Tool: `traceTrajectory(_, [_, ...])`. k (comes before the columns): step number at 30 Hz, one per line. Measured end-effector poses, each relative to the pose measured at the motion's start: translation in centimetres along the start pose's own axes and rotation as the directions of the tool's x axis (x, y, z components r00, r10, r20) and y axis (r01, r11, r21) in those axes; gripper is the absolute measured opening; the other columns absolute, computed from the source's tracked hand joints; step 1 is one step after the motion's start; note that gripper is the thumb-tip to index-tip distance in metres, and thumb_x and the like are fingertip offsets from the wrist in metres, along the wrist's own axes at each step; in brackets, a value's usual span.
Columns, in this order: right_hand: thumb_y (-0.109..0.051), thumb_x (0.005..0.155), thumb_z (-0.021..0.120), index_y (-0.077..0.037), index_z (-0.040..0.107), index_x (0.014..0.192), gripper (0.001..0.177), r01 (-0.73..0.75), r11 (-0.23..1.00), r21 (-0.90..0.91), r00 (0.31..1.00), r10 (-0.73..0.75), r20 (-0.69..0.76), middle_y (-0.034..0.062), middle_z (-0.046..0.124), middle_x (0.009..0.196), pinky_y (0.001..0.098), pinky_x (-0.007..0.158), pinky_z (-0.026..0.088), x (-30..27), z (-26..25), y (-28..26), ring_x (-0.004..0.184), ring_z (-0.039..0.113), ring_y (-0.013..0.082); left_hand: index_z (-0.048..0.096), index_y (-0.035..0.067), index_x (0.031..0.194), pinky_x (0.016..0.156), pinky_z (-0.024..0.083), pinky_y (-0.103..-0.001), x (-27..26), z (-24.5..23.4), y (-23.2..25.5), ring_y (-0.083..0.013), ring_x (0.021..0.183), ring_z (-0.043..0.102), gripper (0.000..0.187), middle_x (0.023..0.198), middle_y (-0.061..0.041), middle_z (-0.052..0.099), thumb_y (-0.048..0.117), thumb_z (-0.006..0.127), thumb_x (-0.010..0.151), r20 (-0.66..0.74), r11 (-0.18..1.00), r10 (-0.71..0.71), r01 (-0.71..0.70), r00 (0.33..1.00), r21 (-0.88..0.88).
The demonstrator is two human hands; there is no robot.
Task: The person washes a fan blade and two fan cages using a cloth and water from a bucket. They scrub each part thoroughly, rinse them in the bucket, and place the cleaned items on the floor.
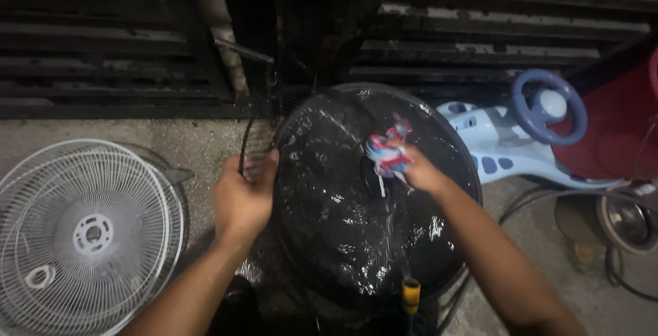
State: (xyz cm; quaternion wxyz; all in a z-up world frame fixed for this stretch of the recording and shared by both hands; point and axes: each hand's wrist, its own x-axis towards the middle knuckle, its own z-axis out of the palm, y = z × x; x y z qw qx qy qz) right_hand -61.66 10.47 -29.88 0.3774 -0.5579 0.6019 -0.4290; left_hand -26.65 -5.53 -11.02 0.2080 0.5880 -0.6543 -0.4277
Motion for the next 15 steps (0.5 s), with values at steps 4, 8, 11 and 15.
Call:
traceTrajectory(4, [-0.022,0.093,0.062,-0.006,0.057,0.12,0.032,0.098,0.984,-0.146,0.995,-0.095,0.028,0.0103,0.057,0.116,0.0345,0.095,0.047,-1.5,-0.2,-1.0,0.106,0.06,0.0226,0.061,0.003,0.089,0.069,0.052,-0.038,-0.1,0.2,-0.3,-0.0271,0.074,0.071,0.042,0.078,-0.014,0.071,0.044,0.067,0.083,0.011,0.999,0.037,-0.036,0.999,-0.022])
traceTrajectory(8, [-0.011,0.088,0.056,-0.006,0.056,0.124,0.037,-0.212,0.844,-0.493,0.898,-0.031,-0.439,0.0164,0.053,0.114,0.036,0.088,0.046,6.1,1.3,2.4,0.103,0.056,0.0312,0.059,0.004,0.089,0.066,0.052,-0.038,-0.3,0.3,0.3,-0.0258,0.069,0.07,0.042,0.075,-0.012,0.071,0.044,0.068,0.08,0.051,0.997,0.021,-0.017,0.998,-0.081])
traceTrajectory(11, [-0.008,0.088,0.051,-0.009,0.056,0.121,0.033,-0.235,0.936,-0.261,0.833,0.055,-0.55,0.015,0.061,0.113,0.0342,0.092,0.046,12.4,1.4,3.6,0.106,0.061,0.0285,0.057,0.003,0.091,0.063,0.051,-0.038,-0.2,0.0,0.8,-0.0251,0.066,0.069,0.043,0.071,-0.012,0.069,0.043,0.068,0.081,0.036,0.999,0.008,-0.006,0.999,-0.042])
traceTrajectory(15, [-0.003,0.079,0.048,-0.006,0.058,0.117,0.039,-0.114,0.947,-0.299,0.932,-0.003,-0.364,0.0139,0.066,0.108,0.0327,0.09,0.048,11.6,1.0,1.8,0.102,0.064,0.0259,0.057,0.002,0.088,0.061,0.051,-0.036,-0.8,0.5,0.8,-0.0239,0.064,0.07,0.042,0.07,-0.011,0.069,0.042,0.069,0.081,0.03,0.997,0.039,-0.036,0.999,-0.067])
